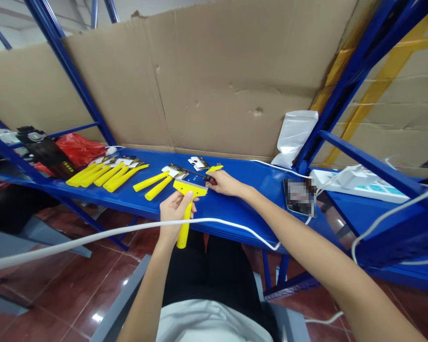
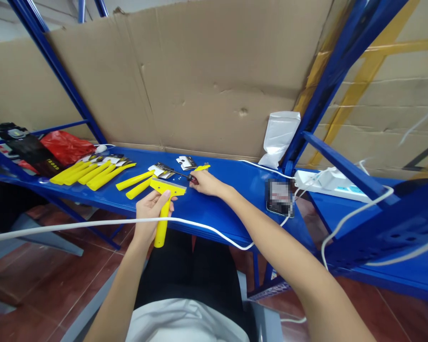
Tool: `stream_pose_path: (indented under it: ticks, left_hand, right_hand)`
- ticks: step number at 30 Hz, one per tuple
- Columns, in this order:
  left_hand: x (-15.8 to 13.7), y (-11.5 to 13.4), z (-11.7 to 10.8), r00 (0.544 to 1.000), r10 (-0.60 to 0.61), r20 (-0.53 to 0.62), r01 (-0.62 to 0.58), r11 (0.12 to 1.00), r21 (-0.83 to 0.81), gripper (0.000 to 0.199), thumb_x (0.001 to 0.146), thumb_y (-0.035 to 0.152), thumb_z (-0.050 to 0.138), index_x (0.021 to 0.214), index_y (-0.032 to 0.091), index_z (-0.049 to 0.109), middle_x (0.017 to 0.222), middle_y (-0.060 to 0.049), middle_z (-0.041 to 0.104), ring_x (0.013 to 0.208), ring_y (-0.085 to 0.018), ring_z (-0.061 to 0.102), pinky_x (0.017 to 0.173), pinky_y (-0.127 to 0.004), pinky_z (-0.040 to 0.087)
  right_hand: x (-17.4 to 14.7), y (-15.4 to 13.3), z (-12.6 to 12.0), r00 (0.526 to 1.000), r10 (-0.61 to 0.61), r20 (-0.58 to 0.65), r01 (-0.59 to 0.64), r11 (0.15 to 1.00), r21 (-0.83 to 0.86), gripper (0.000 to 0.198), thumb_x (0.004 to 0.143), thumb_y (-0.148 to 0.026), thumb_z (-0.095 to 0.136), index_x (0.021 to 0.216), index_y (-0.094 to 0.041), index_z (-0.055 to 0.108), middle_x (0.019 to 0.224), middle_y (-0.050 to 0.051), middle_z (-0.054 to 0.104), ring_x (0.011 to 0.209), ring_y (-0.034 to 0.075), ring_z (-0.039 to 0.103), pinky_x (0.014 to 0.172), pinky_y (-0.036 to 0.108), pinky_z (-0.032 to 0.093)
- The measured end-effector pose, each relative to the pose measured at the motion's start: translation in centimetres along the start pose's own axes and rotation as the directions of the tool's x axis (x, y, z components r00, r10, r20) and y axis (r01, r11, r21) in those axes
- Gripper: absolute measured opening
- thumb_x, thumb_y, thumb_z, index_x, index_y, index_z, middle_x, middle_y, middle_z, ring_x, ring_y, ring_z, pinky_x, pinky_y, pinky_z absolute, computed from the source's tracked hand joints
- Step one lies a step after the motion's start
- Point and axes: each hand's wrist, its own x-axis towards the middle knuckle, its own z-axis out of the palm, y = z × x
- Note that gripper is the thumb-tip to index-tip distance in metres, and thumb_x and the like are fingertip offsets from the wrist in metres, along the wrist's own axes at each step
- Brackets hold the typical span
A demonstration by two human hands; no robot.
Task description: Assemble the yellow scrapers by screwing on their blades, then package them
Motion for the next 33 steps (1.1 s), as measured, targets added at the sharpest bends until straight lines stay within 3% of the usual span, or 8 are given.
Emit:
stream_pose_path:
  ticks: [6, 14, 19, 23, 29, 33]
  left_hand:
    - [0.5, 0.7, 0.5, 0.999, -0.041, 0.026, 0.042, 0.999, -0.026, 0.045, 0.089, 0.055, 0.095, 0.097, 0.013, 0.084, 0.078, -0.008, 0.078, 0.054, -0.013, 0.064, 0.05, -0.024, 0.052]
    - [1.6, 1.0, 2.0, 0.987, -0.118, 0.108, 0.127, 0.989, -0.081, 0.049, 0.081, 0.056, 0.1, 0.094, 0.013, 0.082, 0.083, -0.011, 0.08, 0.053, -0.013, 0.063, 0.046, -0.025, 0.05]
    - [2.4, 0.5, 3.5, 0.984, -0.118, 0.131, 0.139, 0.976, -0.166, 0.05, 0.082, 0.056, 0.099, 0.098, 0.013, 0.08, 0.086, -0.011, 0.081, 0.055, -0.012, 0.063, 0.047, -0.025, 0.05]
    - [3.2, 0.3, 4.4, 0.989, -0.122, 0.078, 0.139, 0.952, -0.272, 0.052, 0.078, 0.053, 0.101, 0.102, 0.014, 0.077, 0.094, -0.011, 0.082, 0.059, -0.011, 0.064, 0.048, -0.023, 0.05]
    - [3.6, 0.5, 4.2, 0.992, -0.125, -0.016, 0.112, 0.933, -0.342, 0.05, 0.08, 0.052, 0.1, 0.101, 0.013, 0.076, 0.097, -0.011, 0.083, 0.062, -0.009, 0.064, 0.05, -0.02, 0.051]
    - [3.1, 0.5, 4.1, 0.991, -0.127, 0.031, 0.131, 0.962, -0.239, 0.052, 0.079, 0.055, 0.1, 0.099, 0.013, 0.078, 0.096, -0.012, 0.083, 0.061, -0.011, 0.065, 0.049, -0.022, 0.052]
  right_hand:
    - [-0.1, -0.1, -0.1, 1.0, 0.014, 0.02, -0.014, 1.0, 0.002, 0.014, 0.102, -0.014, 0.068, 0.09, -0.019, 0.064, 0.083, 0.003, 0.068, 0.073, 0.017, 0.055, 0.076, 0.029, 0.038]
    - [-0.2, 0.3, -0.3, 0.999, 0.028, 0.026, -0.03, 0.997, 0.07, 0.018, 0.085, -0.011, 0.08, 0.094, -0.019, 0.067, 0.092, 0.006, 0.076, 0.078, 0.02, 0.062, 0.075, 0.03, 0.042]
    - [-0.4, 0.8, -1.0, 0.999, 0.033, -0.021, -0.028, 0.981, 0.19, 0.018, 0.085, -0.017, 0.081, 0.097, -0.019, 0.067, 0.098, 0.007, 0.079, 0.085, 0.021, 0.066, 0.077, 0.03, 0.045]
    - [-0.2, 1.3, -2.1, 0.994, 0.071, -0.088, -0.037, 0.94, 0.34, 0.023, 0.082, -0.029, 0.083, 0.093, -0.02, 0.064, 0.091, 0.003, 0.076, 0.08, 0.019, 0.062, 0.076, 0.031, 0.048]
    - [-0.3, 1.2, -3.9, 0.95, 0.196, -0.244, -0.02, 0.815, 0.579, 0.053, 0.082, -0.064, 0.084, 0.089, -0.026, 0.047, 0.1, 0.005, 0.076, 0.077, 0.015, 0.059, 0.072, 0.031, 0.051]
    - [-0.4, 0.1, -5.1, 0.906, 0.322, -0.273, 0.065, 0.533, 0.844, 0.072, 0.062, -0.06, 0.104, 0.086, -0.027, 0.045, 0.098, 0.002, 0.071, 0.08, 0.014, 0.057, 0.067, 0.028, 0.048]
